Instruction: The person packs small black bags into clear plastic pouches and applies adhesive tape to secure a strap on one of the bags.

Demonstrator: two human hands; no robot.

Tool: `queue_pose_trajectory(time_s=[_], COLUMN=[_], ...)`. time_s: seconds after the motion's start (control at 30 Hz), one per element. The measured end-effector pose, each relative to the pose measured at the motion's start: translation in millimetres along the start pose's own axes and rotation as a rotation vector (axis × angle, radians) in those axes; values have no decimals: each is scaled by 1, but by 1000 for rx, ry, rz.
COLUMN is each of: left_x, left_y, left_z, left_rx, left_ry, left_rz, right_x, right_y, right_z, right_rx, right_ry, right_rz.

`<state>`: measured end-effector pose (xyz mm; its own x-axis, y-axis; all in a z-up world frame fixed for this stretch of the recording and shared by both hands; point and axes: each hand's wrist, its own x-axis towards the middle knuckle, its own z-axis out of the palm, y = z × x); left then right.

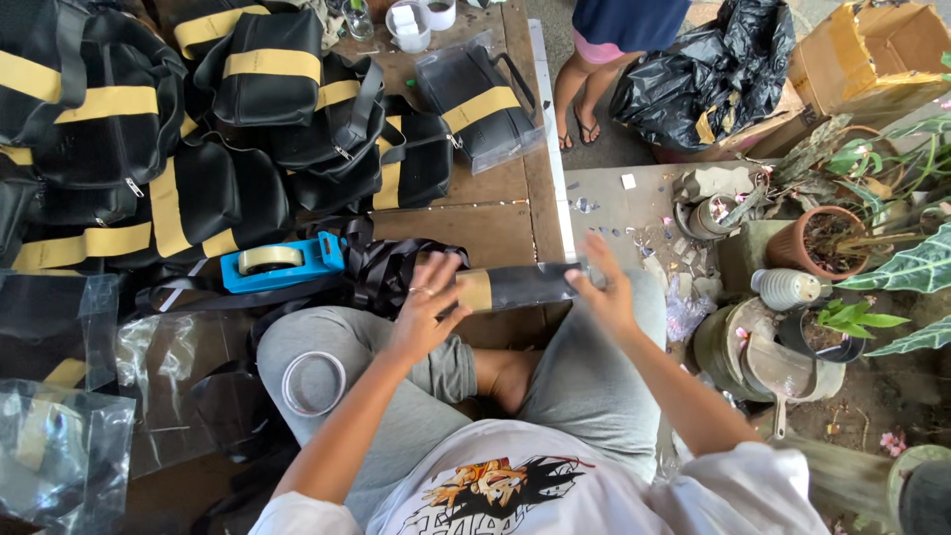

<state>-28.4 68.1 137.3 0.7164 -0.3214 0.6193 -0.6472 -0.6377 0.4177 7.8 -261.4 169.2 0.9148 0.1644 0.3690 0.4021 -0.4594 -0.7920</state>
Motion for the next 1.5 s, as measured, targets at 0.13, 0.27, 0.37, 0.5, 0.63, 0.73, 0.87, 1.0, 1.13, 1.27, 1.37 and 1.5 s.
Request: queue_pose_trajectory(time_s=[0.13, 0.27, 0.37, 0.5, 0.63, 0.73, 0.87, 1.0, 1.13, 1.27, 1.37, 1.5], left_x=[12, 9, -9, 8, 46, 31, 22, -6, -2, -13, -29, -43], left_y=[26, 40, 35, 46, 75, 74, 85, 84, 92, 90, 86, 86], left_z=[-19, -17, 4, -14, -61, -57, -62, -36, -46, -52, -56, -54], left_rx=[-371, -683, -941, -1100, -1439, -1500, -1514, -1531, -1546, -1510, -1492, -1496], left_ry=[29, 32, 276, 403, 484, 471, 399, 418, 442, 492, 459, 449], left_rz=[-596, -1079, -1177, -1482, -1728, -1753, -1599, -1316, -1084, -1032, -1072, -1108], right_x=[14, -1, -17, -33, -41, -37, -9, 3, -7, -22, -30, -48], right_y=[-64, -7, 7, 32, 28, -2, -101, -109, -44, -6, -17, 5], right_z=[-6, 3, 3, -3, -7, -8, -19, -25, -28, -24, -17, -17], right_rx=[437, 831, 875, 789, 741, 807, 779, 757, 952, 1035, 1046, 1126], right_ry=[16, -22, 32, -57, -64, -23, 5, 49, 35, -156, -231, -322], right_rz=[827, 1069, 1098, 1126, 1089, 978, 778, 607, 700, 854, 928, 1007])
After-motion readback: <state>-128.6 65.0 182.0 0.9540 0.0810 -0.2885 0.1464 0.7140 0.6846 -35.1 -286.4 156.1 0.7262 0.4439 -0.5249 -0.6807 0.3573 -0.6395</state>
